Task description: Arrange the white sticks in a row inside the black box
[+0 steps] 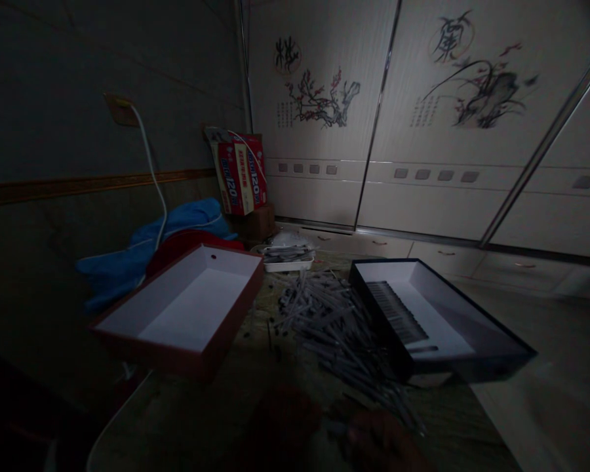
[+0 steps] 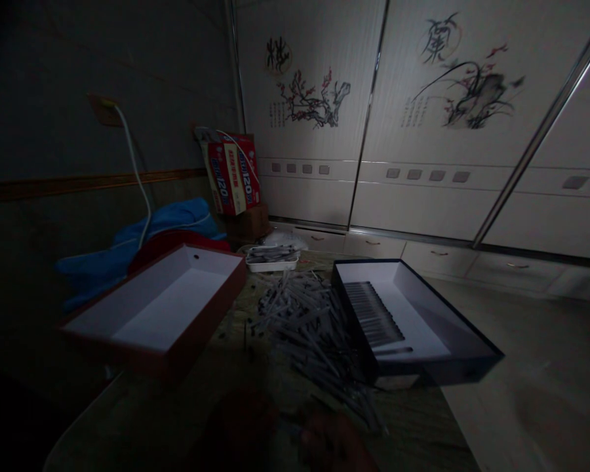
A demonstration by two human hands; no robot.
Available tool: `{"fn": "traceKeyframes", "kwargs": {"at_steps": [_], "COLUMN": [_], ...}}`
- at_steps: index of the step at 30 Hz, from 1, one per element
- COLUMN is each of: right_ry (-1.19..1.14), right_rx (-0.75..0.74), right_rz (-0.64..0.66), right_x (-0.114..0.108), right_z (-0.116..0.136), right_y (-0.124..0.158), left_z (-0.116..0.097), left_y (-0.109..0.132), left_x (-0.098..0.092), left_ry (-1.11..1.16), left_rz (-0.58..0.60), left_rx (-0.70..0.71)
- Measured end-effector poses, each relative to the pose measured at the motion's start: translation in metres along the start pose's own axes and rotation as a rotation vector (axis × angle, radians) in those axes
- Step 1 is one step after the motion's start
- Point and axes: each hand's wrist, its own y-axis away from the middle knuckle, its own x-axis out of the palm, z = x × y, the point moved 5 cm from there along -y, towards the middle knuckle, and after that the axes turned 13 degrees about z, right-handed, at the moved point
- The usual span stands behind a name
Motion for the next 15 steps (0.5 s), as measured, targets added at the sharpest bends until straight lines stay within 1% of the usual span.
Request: {"fn": "traceKeyframes", "kwargs": {"at_steps": [2,3,5,6,8,9,10,11,12,14,15], "right_ry": [-0.178,-0.232,-0.234,-0.177,0.049,0.204,0.367,0.527,0.677,0.914,0.996], "right_rx": [0.057,0.086,0.127,0.136,0.107,0.063,0.003,-0.071,-0.145,-0.251,-0.281], "right_rz": [0.1,0.118,0.113,0.079,-0.088,-0.163,-0.206,-0.211,-0.182,-0.108,-0.108], "right_x": [0.003,0.003,0.004,0.003,-0.005,-0.008,-0.01,-0.01,-0.008,-0.005,-0.006], "right_z": [-0.005,-0.004,0.003,0.008,0.024,0.033,0.042,0.049,0.053,0.051,0.048], "right_y": [-0.008,-0.01,-0.01,-0.008,-0.001,0.003,0.006,0.008,0.009,0.007,0.006], "left_z": [-0.001,-0.001,-0.001,-0.001,0.0,0.001,0.002,0.004,0.005,0.007,0.008], "left_y": [0.0,0.0,-0.001,-0.002,-0.003,-0.003,-0.003,-0.002,-0.002,0.0,0.001], "left_x": [0.0,-0.001,-0.001,0.0,0.0,-0.001,-0.001,-0.002,-0.003,-0.005,-0.006], "left_ry": [0.003,0.005,0.011,0.013,0.017,0.019,0.02,0.021,0.023,0.026,0.028], "left_rz": [-0.009,-0.012,-0.015,-0.015,-0.011,-0.008,-0.004,0.0,0.004,0.015,0.022], "left_rx": [-0.012,-0.02,-0.043,-0.056,-0.086,-0.103,-0.121,-0.139,-0.155,-0.177,-0.181]}}
